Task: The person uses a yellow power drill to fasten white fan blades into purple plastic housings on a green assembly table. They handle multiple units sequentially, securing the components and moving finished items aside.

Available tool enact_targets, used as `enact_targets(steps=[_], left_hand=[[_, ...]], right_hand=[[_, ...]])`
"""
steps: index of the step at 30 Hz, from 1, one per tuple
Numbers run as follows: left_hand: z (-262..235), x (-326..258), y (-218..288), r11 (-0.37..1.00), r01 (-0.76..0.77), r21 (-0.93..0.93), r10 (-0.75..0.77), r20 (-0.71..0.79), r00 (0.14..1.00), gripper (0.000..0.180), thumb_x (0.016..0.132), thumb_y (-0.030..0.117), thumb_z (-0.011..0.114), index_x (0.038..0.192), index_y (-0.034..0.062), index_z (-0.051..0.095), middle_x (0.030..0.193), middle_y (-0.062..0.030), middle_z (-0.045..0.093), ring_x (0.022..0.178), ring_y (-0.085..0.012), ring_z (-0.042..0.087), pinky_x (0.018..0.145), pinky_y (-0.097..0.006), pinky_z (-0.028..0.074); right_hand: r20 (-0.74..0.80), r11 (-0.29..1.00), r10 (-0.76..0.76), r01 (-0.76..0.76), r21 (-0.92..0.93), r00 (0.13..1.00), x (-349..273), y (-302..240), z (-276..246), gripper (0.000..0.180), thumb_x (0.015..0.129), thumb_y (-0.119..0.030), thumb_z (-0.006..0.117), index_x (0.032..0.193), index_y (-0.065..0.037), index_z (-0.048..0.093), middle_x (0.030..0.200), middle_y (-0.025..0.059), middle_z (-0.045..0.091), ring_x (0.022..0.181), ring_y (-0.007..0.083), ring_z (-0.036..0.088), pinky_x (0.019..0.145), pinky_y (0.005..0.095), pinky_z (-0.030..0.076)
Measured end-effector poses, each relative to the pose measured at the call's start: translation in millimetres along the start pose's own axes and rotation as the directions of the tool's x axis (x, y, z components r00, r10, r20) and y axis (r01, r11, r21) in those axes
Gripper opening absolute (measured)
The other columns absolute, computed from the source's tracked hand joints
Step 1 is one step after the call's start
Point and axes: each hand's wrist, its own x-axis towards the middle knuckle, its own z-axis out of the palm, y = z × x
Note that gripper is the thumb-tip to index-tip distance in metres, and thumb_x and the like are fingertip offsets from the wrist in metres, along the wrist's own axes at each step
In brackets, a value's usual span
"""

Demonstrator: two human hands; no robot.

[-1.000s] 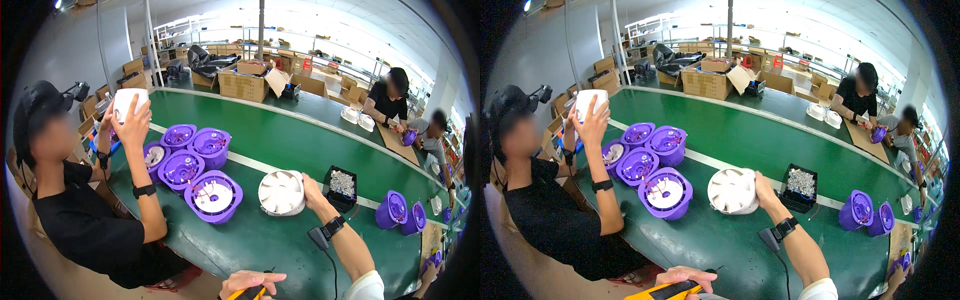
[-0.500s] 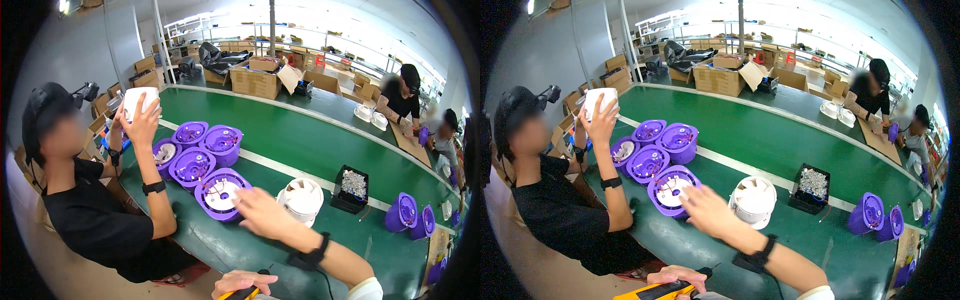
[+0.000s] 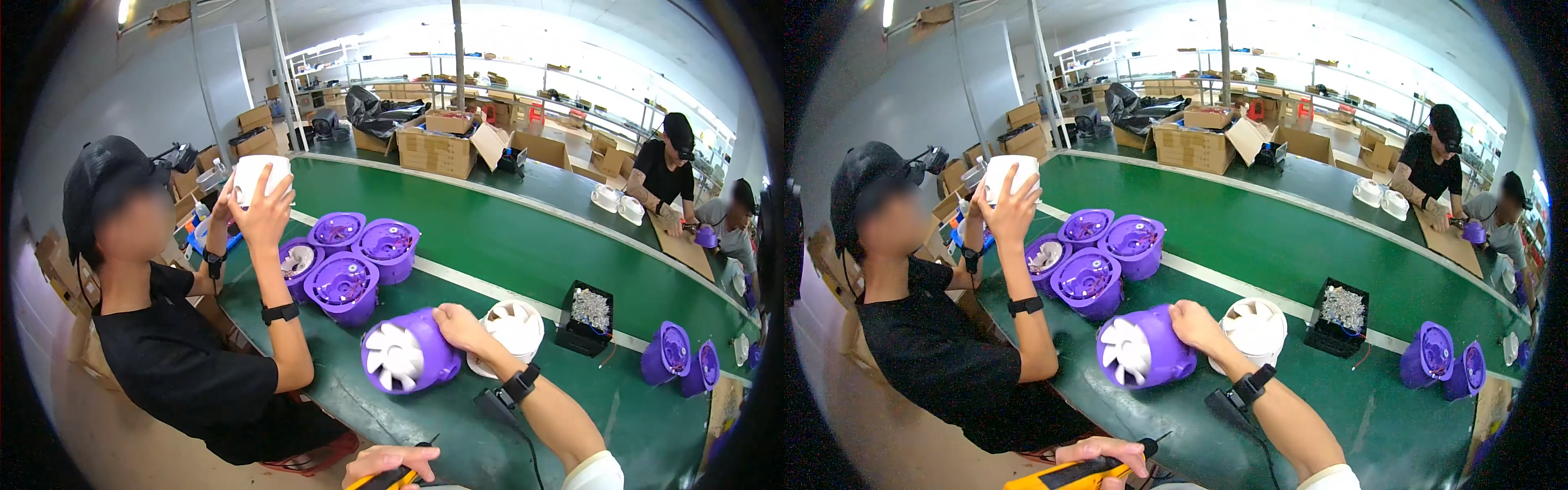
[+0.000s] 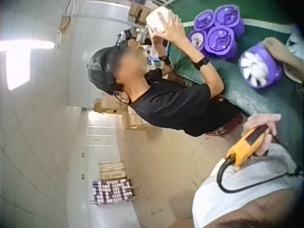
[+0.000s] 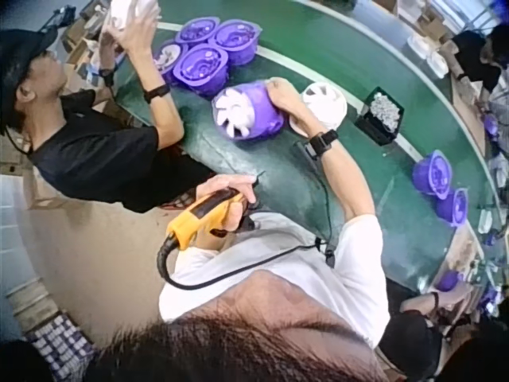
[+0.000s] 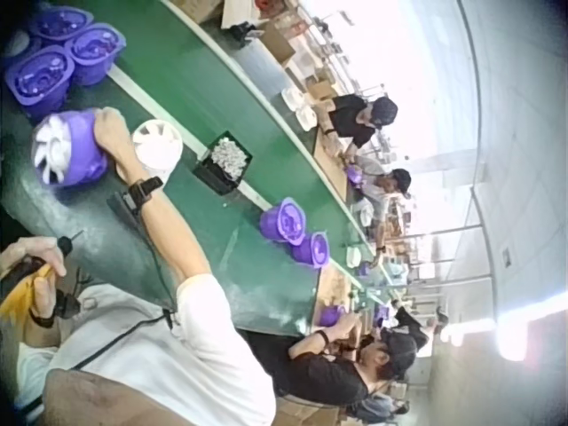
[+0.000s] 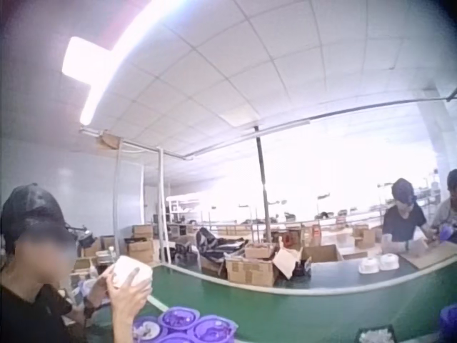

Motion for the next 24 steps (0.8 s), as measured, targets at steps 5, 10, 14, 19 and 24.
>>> enact_targets(steps=[5, 10, 14, 19, 24], left_hand=[[1, 1, 0, 0.991, 0.107, 0.082, -0.099, -0.100, 0.990, 0.045, 0.091, 0.017, 0.059, 0.130, 0.0096, 0.038, 0.112, -0.0264, 0.059, 0.067, -0.0183, 0.060, 0.066, -0.034, 0.051], [-20, 10, -36, 0.817, 0.433, 0.382, -0.346, -0.276, 0.896, 0.049, 0.074, -0.001, 0.065, 0.121, -0.0008, 0.049, 0.103, -0.0156, 0.063, 0.078, -0.0190, 0.065, 0.070, -0.030, 0.051], [-20, 40, -51, 0.692, 0.483, 0.537, -0.312, -0.382, 0.870, 0.041, 0.073, 0.004, 0.068, 0.111, -0.0012, 0.058, 0.098, -0.0176, 0.064, 0.088, -0.0281, 0.066, 0.079, -0.034, 0.050], [-38, 67, -88, 0.548, 0.491, 0.677, -0.407, -0.298, 0.864, 0.043, 0.072, 0.012, 0.066, 0.110, -0.0027, 0.056, 0.104, -0.0274, 0.061, 0.103, -0.0440, 0.058, 0.085, -0.042, 0.048], [-24, 67, -98, 0.520, 0.482, 0.705, -0.509, -0.197, 0.838, 0.046, 0.071, 0.015, 0.067, 0.113, 0.0001, 0.056, 0.094, -0.0238, 0.064, 0.090, -0.0402, 0.063, 0.077, -0.042, 0.050]], right_hand=[[0.008, 0.595, -0.388, 0.257, -0.762, 0.922, -12, -13, -8, 0.021, 0.084, -0.013, 0.058, 0.100, 0.000, 0.062, 0.102, 0.0227, 0.063, 0.094, 0.0343, 0.062, 0.082, 0.0405, 0.049], [0.109, 0.869, -0.255, 0.277, -0.410, 0.961, -18, -24, -49, 0.046, 0.093, -0.042, 0.047, 0.115, -0.005, 0.061, 0.126, 0.0174, 0.055, 0.114, 0.0349, 0.053, 0.096, 0.0481, 0.041], [0.208, 0.779, -0.181, 0.269, -0.566, 0.961, -24, -16, -32, 0.071, 0.087, -0.065, 0.038, 0.129, -0.011, 0.055, 0.140, 0.0221, 0.041, 0.134, 0.0359, 0.034, 0.109, 0.0629, 0.014], [0.089, 0.563, -0.023, 0.087, -0.822, 0.996, -33, -13, -48, 0.080, 0.083, -0.073, 0.033, 0.135, -0.015, 0.049, 0.138, 0.0296, 0.039, 0.132, 0.0451, 0.032, 0.104, 0.0697, 0.014], [0.214, 0.689, 0.094, 0.092, -0.719, 0.972, -55, -14, -71, 0.073, 0.086, -0.061, 0.045, 0.136, -0.007, 0.043, 0.126, 0.0264, 0.051, 0.121, 0.0411, 0.047, 0.100, 0.0664, 0.026]])
